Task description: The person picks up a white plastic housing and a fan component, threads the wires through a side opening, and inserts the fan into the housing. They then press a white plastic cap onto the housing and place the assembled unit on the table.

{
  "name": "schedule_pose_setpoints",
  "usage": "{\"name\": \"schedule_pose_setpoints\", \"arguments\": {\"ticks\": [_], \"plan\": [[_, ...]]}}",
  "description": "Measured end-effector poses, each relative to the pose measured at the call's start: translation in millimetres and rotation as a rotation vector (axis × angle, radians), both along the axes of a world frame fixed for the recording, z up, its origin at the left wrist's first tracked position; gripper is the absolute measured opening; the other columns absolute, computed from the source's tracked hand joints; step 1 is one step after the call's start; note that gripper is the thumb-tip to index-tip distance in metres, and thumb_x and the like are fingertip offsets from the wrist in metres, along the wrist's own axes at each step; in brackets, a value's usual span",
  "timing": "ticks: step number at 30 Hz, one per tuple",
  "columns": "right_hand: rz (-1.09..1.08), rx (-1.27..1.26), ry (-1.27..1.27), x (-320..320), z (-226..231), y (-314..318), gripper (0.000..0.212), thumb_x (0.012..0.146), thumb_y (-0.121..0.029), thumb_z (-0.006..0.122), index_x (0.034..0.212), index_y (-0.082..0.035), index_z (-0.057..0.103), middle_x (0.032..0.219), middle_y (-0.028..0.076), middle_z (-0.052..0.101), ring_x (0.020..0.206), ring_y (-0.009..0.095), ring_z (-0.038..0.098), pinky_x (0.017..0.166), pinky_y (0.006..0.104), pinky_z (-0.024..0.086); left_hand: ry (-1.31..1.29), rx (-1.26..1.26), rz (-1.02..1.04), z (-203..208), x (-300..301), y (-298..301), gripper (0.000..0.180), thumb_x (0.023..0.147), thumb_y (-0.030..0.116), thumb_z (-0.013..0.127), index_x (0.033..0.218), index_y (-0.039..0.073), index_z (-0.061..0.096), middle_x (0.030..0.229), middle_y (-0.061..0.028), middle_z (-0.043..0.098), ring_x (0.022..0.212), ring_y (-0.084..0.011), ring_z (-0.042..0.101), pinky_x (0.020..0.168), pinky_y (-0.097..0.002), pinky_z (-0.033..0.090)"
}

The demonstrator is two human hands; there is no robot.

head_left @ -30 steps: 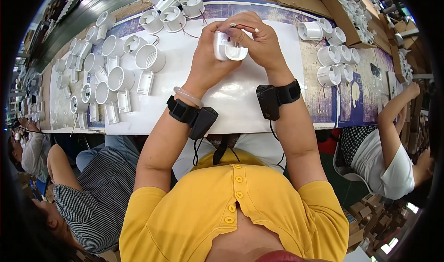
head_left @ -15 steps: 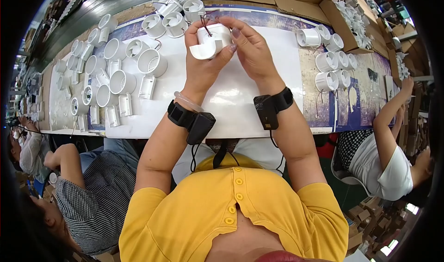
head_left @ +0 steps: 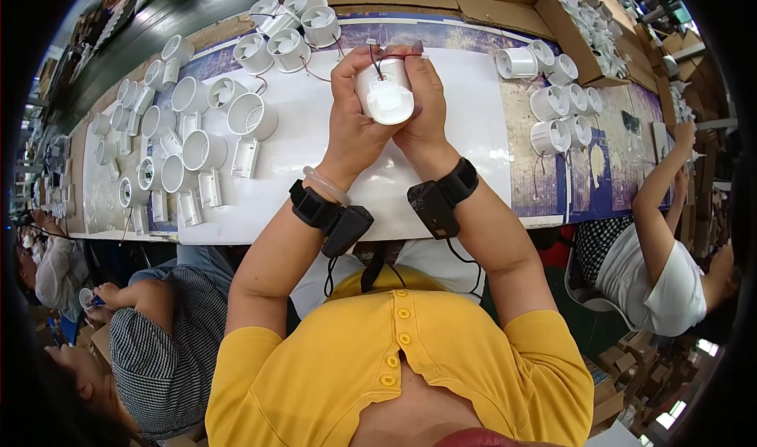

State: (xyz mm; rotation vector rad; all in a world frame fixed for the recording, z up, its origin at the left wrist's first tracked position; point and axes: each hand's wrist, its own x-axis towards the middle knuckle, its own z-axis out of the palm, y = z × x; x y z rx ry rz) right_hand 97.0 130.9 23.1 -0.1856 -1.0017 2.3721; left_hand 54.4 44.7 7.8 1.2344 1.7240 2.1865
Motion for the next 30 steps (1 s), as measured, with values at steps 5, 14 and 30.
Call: {"name": "schedule_pose_setpoints", "arguments": {"ticks": [5, 14, 30], "plan": [[0.062, -0.099, 0.059, -3, -9, 12, 0.027, 0.098, -0.032, 0.047, 0.104, -0.007, 0.056, 0.102, 0.006, 0.061, 0.094, 0.017, 0.060, 0.082, 0.0317, 0.050, -0.204, 0.214, -0.176, 11, -1, 0, 0.051, 0.088, 0.027, 0.064, 0.125, 0.005, 0.036, 0.134, -0.0126, 0.041, 0.122, -0.0230, 0.044, 0.102, -0.0347, 0.037], [0.005, 0.191, -0.039, -4, 5, -2, 0.035, 0.100, -0.035, 0.041, 0.102, -0.004, 0.058, 0.095, 0.005, 0.061, 0.092, 0.016, 0.060, 0.081, 0.0301, 0.049, -0.524, 0.230, 0.083, 23, 7, 5, 0.030, 0.103, 0.026, 0.032, 0.105, 0.002, 0.051, 0.105, -0.0077, 0.057, 0.099, -0.0131, 0.055, 0.090, -0.0292, 0.043], [-0.188, 0.222, -0.165, 2, 7, -3, 0.051, 0.101, -0.044, 0.030, 0.089, -0.003, 0.058, 0.085, 0.006, 0.060, 0.082, 0.015, 0.056, 0.076, 0.0280, 0.047, -0.231, 0.059, 0.414, 18, 9, 21, 0.046, 0.103, 0.036, 0.032, 0.082, 0.002, 0.056, 0.081, -0.0035, 0.058, 0.074, -0.0115, 0.052, 0.072, -0.0257, 0.044]]}}
